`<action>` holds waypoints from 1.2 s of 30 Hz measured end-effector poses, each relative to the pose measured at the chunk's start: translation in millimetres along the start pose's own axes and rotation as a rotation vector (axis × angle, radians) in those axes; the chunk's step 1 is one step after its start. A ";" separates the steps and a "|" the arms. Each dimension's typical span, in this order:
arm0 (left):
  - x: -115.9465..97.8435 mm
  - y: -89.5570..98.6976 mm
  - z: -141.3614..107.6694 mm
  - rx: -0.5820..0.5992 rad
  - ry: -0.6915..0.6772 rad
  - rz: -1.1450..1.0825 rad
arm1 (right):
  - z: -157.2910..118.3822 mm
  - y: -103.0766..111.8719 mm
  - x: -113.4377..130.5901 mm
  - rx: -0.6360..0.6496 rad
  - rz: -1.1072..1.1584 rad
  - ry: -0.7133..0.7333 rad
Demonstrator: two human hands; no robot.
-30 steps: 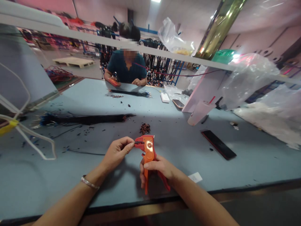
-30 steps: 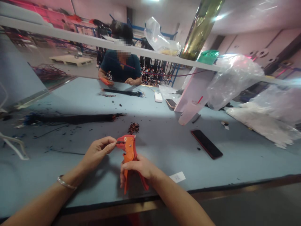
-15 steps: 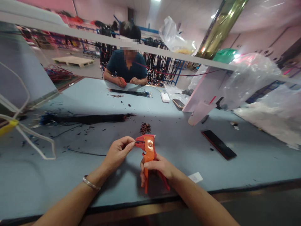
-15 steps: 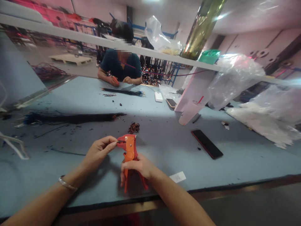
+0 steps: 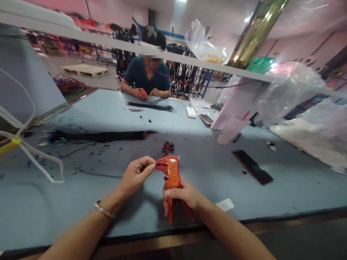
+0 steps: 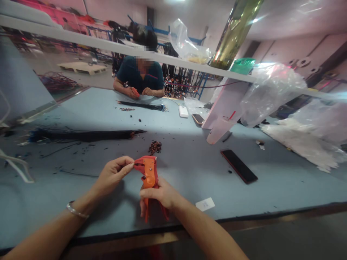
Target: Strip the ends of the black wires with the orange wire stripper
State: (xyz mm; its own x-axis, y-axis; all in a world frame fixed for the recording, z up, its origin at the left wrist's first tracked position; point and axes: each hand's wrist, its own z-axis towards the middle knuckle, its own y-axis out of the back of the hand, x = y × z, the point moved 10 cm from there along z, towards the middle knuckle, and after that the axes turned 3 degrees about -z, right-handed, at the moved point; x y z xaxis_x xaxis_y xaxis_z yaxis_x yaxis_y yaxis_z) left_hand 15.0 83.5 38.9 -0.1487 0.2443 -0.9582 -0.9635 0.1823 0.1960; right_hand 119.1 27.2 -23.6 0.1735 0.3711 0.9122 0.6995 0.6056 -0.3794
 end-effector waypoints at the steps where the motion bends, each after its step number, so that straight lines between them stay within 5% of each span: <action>1: -1.1 0.2 -0.3 0.003 -0.007 0.003 | -0.1 0.0 -0.2 -0.001 -0.002 -0.002; 36: -7.6 1.7 1.4 -0.036 -0.013 0.013 | 6.1 -2.1 -6.3 0.011 -0.040 -0.042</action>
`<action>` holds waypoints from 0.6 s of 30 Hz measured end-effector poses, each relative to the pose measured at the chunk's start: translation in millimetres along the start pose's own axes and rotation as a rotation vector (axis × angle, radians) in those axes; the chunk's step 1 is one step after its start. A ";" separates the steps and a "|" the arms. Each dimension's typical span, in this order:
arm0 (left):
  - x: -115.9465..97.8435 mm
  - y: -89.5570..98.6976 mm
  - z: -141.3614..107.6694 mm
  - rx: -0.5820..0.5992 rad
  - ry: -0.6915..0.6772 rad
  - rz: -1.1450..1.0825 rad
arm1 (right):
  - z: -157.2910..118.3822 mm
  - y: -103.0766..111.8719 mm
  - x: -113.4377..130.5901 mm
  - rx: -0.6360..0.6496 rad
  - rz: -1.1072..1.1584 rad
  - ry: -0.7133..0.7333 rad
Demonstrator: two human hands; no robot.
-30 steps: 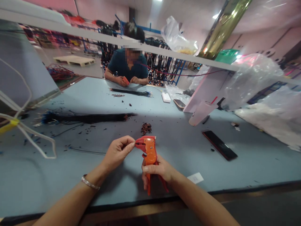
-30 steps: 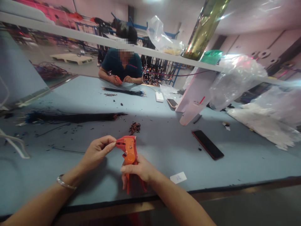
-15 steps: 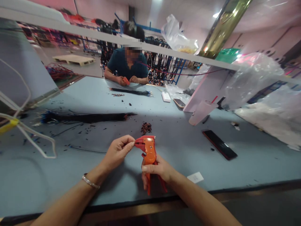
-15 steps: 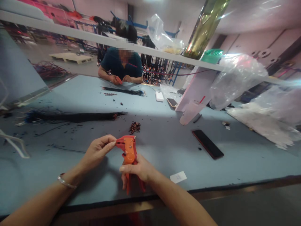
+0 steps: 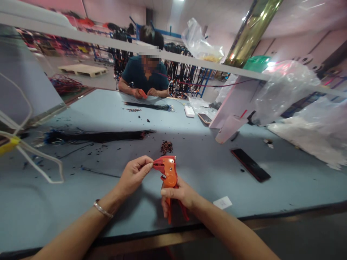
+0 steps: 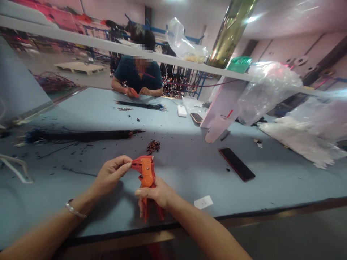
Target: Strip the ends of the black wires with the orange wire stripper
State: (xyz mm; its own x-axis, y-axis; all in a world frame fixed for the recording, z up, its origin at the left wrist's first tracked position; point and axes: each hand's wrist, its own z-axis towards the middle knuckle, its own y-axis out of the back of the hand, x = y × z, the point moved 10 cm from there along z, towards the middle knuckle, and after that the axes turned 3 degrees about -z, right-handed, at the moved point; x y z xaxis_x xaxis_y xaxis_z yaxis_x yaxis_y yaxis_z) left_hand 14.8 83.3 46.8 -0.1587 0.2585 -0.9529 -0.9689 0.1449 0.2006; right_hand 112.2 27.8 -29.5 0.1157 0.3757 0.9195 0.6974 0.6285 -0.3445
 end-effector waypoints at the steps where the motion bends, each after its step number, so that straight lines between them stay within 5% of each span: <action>1: -0.7 0.1 -0.1 -0.002 -0.002 0.001 | 0.3 -0.3 0.3 0.007 -0.003 0.004; 18: 0.8 2.0 -0.4 -0.034 0.014 -0.005 | 0.6 6.5 0.6 -0.074 -0.038 0.019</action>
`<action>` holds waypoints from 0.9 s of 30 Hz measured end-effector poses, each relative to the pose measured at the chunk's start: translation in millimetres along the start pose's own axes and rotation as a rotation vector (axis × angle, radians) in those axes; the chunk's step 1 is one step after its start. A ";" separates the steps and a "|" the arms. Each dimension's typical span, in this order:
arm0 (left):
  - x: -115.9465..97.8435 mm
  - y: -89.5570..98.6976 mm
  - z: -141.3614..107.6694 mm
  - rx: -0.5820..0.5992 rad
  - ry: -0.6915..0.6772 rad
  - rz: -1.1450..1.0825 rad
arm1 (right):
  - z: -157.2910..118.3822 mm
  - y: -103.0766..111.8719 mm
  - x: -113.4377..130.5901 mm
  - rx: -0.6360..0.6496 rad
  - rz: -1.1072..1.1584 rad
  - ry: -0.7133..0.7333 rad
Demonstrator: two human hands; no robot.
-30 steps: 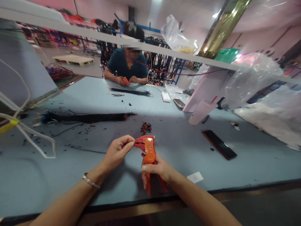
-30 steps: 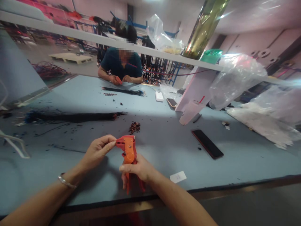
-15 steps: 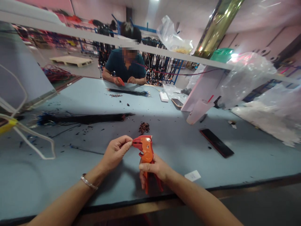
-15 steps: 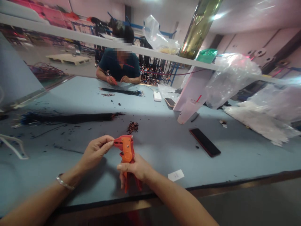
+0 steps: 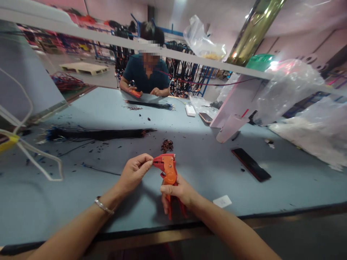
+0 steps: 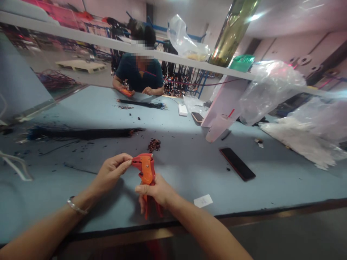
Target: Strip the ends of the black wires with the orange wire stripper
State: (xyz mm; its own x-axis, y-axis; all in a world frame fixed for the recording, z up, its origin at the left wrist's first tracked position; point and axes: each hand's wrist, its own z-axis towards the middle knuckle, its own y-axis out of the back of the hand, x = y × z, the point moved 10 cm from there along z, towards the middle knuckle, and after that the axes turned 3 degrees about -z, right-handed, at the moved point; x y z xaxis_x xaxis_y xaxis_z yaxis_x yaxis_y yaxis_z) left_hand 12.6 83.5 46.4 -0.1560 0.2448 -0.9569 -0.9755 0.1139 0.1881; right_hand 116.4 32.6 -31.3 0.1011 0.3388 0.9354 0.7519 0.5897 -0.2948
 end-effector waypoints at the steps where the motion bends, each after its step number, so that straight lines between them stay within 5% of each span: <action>1: 0.8 0.5 0.5 -0.006 0.002 0.001 | 0.8 2.0 0.4 -0.017 -0.001 0.004; 13: 10.2 5.1 6.0 -0.062 0.018 0.076 | -3.2 8.1 9.5 0.005 0.136 -0.035; 22: 26.2 16.5 5.9 -0.129 0.026 0.107 | -7.1 37.9 27.0 -0.099 0.225 0.081; 27: 22.4 16.5 4.1 -0.143 0.033 0.060 | -8.8 24.6 35.2 -0.003 0.306 0.159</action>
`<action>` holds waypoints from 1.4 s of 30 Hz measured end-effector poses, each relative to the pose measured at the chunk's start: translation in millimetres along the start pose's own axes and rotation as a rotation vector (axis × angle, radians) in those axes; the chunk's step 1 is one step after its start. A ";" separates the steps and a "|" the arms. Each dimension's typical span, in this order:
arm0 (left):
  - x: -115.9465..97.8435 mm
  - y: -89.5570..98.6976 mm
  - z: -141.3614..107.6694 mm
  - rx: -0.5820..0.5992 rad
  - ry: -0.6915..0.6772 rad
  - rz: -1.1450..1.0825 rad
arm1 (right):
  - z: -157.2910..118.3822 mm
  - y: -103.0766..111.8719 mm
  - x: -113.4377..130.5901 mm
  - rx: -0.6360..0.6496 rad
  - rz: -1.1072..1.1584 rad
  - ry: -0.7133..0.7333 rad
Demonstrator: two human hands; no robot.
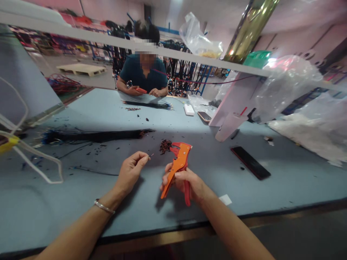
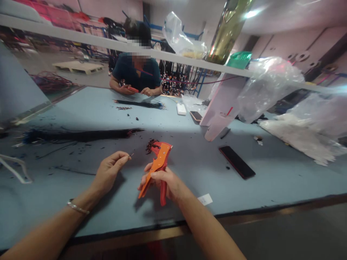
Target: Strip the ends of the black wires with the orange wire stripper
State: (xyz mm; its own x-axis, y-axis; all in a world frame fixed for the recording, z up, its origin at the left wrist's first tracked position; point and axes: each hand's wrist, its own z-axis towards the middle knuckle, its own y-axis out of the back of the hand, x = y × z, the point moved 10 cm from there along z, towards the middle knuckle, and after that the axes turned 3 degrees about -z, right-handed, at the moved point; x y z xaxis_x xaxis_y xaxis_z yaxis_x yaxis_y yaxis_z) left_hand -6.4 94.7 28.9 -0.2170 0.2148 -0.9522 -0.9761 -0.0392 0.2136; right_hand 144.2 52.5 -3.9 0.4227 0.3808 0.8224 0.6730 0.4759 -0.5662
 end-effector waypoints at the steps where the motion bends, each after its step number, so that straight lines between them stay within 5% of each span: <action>1: -0.8 0.1 -0.1 0.001 0.005 -0.003 | -0.4 -2.9 -0.5 0.016 0.024 0.002; 11: 0.7 -2.3 1.0 -0.004 0.010 0.005 | 2.1 -9.2 -7.4 0.073 -0.083 0.003; 19: 0.7 -15.0 -4.3 0.060 0.069 -0.111 | -9.5 5.1 48.3 -0.389 -1.270 0.292; 24: 9.5 -31.2 -10.1 0.140 0.186 -0.402 | -10.5 -18.6 46.4 -0.393 -1.642 0.488; 30: 14.8 -34.5 -12.4 0.141 0.223 -0.503 | -16.4 -32.8 49.7 -0.420 -1.751 0.653; 42: 7.8 -40.3 -16.3 0.159 0.293 -0.473 | -18.7 -34.9 50.8 -0.415 -1.769 0.702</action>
State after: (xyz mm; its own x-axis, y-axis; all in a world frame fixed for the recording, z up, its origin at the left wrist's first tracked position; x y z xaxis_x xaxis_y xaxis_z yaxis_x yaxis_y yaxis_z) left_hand 31.2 82.1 9.3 0.2275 -0.1068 -0.9679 -0.9591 0.1474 -0.2417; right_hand 153.5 40.4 58.6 -0.7256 -0.6243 0.2894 0.5762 -0.3214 0.7515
